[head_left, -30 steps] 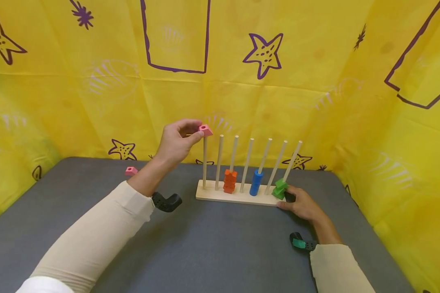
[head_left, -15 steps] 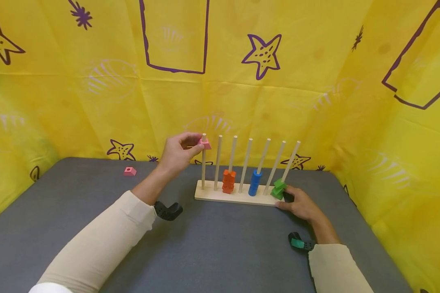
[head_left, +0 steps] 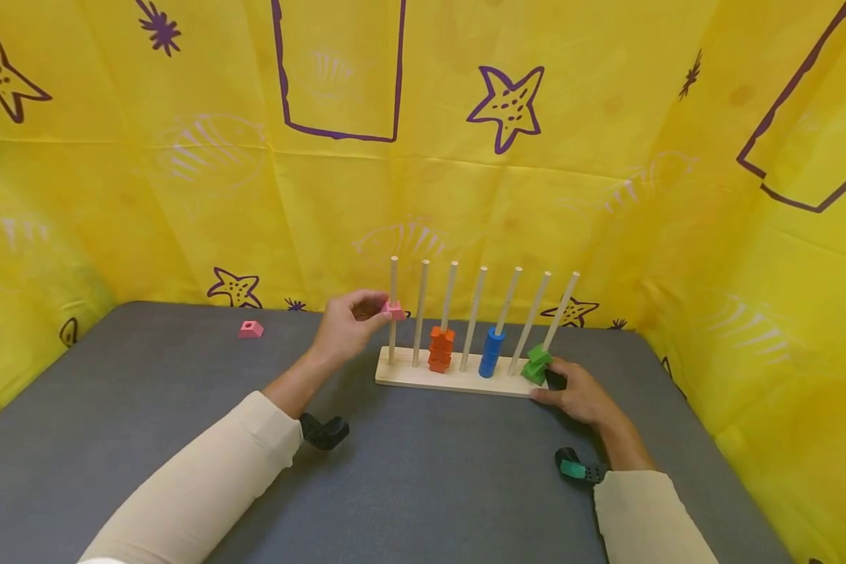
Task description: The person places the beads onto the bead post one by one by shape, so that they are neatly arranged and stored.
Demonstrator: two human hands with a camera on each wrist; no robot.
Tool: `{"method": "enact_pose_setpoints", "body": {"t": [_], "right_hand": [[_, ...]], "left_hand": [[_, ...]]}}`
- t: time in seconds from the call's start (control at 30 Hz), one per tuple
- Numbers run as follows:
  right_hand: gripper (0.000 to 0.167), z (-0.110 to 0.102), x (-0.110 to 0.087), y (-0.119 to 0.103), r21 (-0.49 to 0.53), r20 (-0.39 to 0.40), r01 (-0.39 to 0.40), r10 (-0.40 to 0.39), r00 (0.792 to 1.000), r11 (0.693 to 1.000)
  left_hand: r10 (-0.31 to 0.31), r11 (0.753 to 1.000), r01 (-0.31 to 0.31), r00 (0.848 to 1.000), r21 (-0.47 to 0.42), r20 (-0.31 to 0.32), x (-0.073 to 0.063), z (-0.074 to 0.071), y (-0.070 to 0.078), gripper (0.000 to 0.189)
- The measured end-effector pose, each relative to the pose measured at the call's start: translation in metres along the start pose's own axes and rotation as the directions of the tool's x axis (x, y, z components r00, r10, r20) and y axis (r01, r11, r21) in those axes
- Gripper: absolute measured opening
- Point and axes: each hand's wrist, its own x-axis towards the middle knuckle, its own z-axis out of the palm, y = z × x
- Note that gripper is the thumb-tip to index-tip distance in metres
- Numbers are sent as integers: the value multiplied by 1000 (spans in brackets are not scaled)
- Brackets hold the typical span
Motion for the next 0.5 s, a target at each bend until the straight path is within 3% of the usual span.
{"method": "enact_pose_setpoints", "body": {"t": [0.5], "right_hand": [[54, 0, 1, 2, 9, 4, 12, -12, 1000, 1000]], "left_hand": [[-93, 987, 84, 994, 136, 59, -17, 11, -41, 29]]}}
